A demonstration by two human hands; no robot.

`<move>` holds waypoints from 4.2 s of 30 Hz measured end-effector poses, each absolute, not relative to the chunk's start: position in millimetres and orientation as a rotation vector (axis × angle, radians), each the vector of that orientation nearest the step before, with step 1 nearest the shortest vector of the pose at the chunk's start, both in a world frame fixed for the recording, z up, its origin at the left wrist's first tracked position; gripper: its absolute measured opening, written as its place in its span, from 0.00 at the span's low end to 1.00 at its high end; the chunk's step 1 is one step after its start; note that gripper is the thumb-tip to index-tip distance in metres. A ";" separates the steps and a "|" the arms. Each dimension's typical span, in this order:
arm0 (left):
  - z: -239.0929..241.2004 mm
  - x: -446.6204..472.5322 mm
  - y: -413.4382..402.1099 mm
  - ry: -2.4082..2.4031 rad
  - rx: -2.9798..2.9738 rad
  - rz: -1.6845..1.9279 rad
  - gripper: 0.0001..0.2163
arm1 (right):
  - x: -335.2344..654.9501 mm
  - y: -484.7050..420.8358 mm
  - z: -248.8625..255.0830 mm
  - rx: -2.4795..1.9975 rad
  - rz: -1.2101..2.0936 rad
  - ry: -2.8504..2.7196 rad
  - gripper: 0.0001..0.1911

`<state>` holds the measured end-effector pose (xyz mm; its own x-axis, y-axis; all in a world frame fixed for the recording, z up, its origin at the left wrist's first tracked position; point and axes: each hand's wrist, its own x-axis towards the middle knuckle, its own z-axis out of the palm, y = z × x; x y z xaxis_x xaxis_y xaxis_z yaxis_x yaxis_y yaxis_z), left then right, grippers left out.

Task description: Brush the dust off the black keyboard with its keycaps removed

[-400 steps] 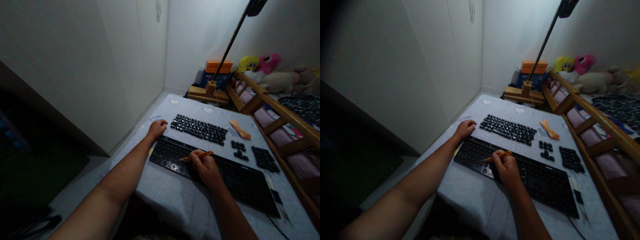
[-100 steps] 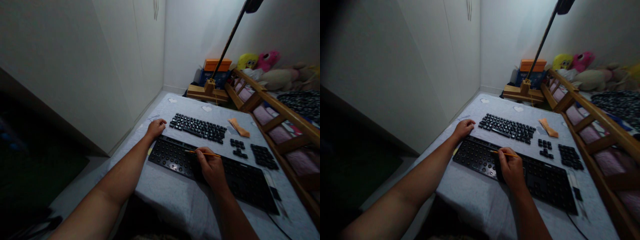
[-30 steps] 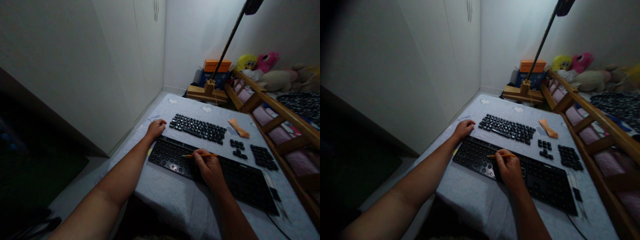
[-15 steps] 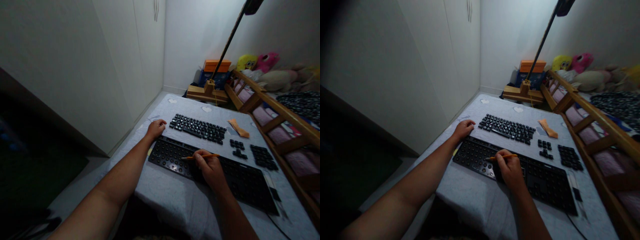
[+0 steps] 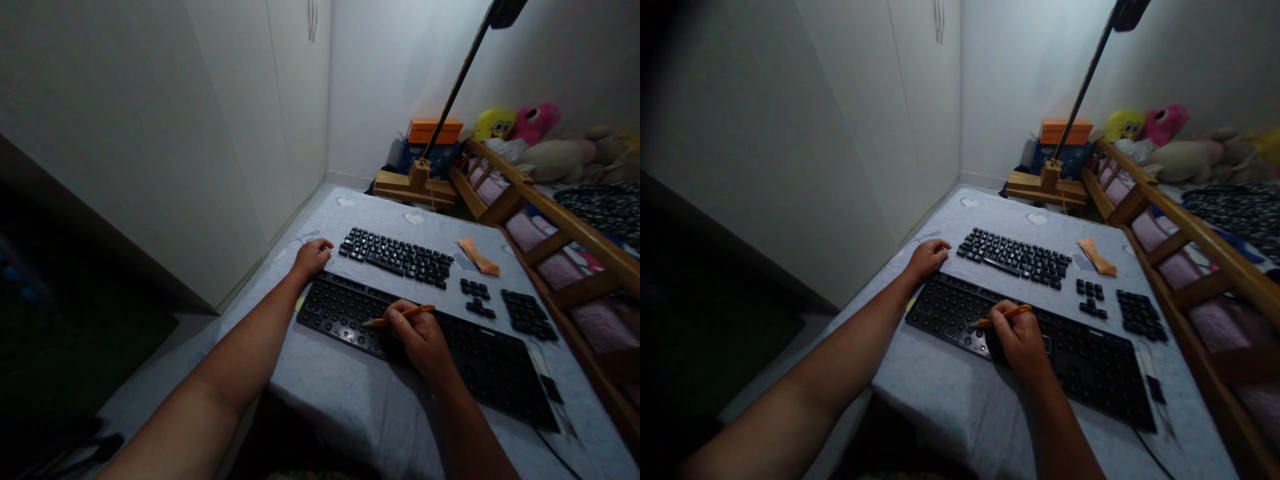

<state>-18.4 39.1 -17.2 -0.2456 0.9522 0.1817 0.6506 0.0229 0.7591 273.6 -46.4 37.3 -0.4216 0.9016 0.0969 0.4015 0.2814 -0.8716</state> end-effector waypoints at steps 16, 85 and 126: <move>-15.5 -17.3 38.7 1.942 1.608 1.070 0.13 | 269.8 -43.5 37.3 -1.191 0.757 -1.965 0.16; -16.6 -17.9 38.5 1.930 1.596 1.101 0.13 | 285.6 -48.9 45.7 -1.123 1.094 -2.003 0.15; -14.3 -17.3 37.2 1.918 1.610 1.106 0.14 | 290.1 -49.3 45.8 -1.127 1.209 -1.991 0.17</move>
